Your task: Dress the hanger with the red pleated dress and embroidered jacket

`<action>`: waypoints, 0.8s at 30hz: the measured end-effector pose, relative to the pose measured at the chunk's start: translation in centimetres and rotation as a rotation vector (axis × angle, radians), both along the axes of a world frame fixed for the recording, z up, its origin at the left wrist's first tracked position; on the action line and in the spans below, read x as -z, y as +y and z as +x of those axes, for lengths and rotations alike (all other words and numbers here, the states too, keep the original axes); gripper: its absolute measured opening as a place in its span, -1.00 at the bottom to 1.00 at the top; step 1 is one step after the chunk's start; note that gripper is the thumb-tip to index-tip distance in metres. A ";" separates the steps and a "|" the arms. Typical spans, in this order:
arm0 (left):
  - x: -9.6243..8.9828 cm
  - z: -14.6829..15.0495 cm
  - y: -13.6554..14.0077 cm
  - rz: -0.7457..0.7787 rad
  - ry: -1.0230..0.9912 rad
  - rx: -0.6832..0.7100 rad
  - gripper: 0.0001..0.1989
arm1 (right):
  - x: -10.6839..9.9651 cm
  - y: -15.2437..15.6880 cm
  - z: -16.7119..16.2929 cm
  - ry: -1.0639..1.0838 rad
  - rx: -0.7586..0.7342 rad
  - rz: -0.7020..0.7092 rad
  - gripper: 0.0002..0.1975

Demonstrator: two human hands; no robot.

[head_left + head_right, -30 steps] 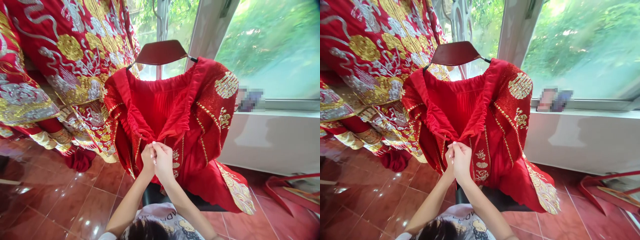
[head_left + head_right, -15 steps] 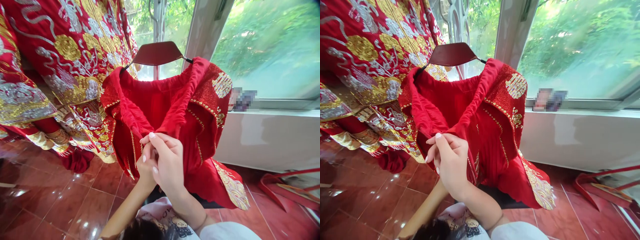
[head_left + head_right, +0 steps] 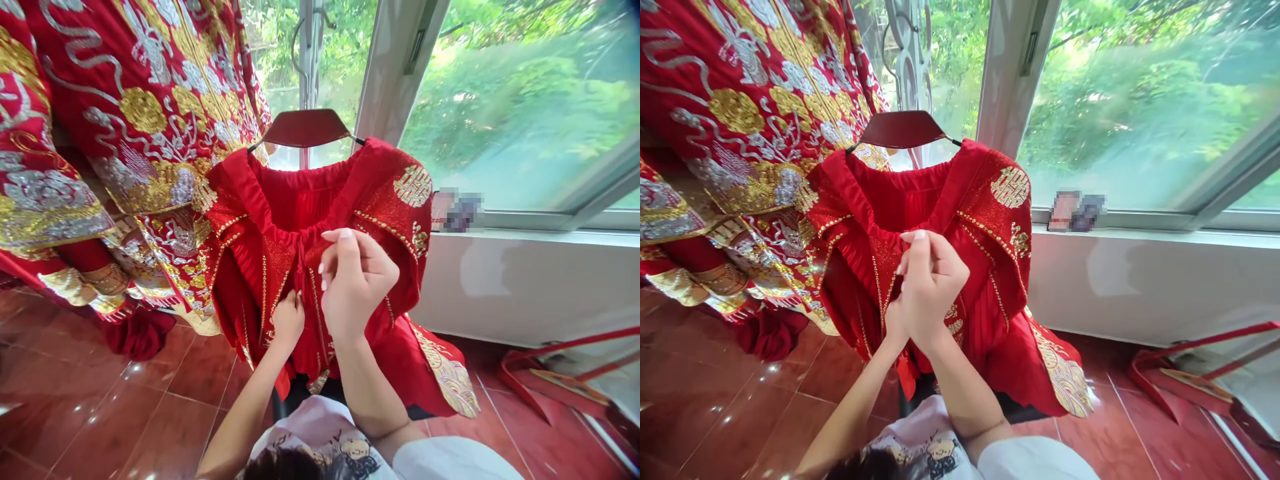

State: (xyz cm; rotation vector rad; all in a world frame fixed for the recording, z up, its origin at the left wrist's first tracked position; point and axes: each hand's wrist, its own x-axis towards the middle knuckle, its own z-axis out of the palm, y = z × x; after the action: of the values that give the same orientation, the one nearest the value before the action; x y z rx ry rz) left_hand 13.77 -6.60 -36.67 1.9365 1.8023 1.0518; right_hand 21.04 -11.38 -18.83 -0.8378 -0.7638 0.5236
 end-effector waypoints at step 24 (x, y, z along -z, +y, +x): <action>-4.2 -0.8 0.7 0.155 -0.208 0.133 -0.63 | 10.7 6.7 4.0 -0.400 -0.210 -0.269 -0.80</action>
State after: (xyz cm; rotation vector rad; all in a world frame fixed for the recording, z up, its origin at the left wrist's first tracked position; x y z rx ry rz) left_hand 12.96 -5.86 -32.44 1.9208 1.4995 1.3265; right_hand 25.02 -4.68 -29.55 -1.1376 -1.1749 0.6650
